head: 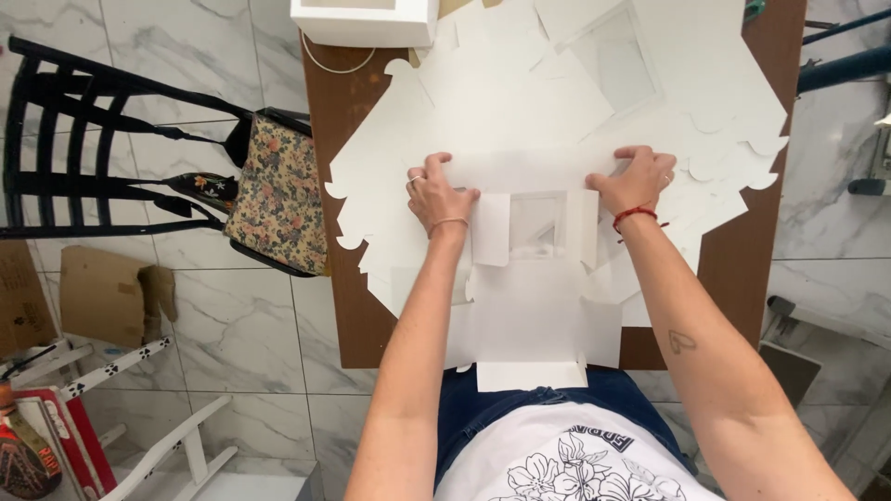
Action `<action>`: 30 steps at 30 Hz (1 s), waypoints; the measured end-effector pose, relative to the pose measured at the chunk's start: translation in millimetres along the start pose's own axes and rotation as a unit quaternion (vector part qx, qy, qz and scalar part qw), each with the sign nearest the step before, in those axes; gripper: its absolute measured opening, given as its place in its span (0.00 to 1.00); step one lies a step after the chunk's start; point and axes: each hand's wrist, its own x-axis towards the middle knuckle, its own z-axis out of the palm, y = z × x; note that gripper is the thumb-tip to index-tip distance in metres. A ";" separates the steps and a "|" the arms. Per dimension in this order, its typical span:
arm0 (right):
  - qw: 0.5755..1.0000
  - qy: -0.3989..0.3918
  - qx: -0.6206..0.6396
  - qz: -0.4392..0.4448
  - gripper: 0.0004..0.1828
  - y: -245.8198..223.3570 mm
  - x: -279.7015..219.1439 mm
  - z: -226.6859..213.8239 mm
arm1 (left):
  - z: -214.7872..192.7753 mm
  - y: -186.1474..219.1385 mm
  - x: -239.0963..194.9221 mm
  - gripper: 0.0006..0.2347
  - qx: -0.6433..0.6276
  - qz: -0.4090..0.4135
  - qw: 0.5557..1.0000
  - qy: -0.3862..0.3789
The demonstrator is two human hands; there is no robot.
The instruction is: Folding a white cardboard cutout into a small box with a clear window
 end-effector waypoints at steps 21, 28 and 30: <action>0.968 -0.068 0.173 -0.171 0.28 -38.3 -65.0 15.6 | 44.3 14.3 -50.1 0.30 0.130 0.297 0.945 0.030; 0.960 -0.147 -0.058 -0.232 0.23 19.9 -4.4 53.7 | 24.9 19.9 -25.0 0.17 -0.004 0.168 0.986 0.008; 0.960 -0.142 -0.061 -0.232 0.23 26.9 12.3 43.3 | 18.9 16.5 -9.6 0.14 -0.090 0.072 0.993 -0.008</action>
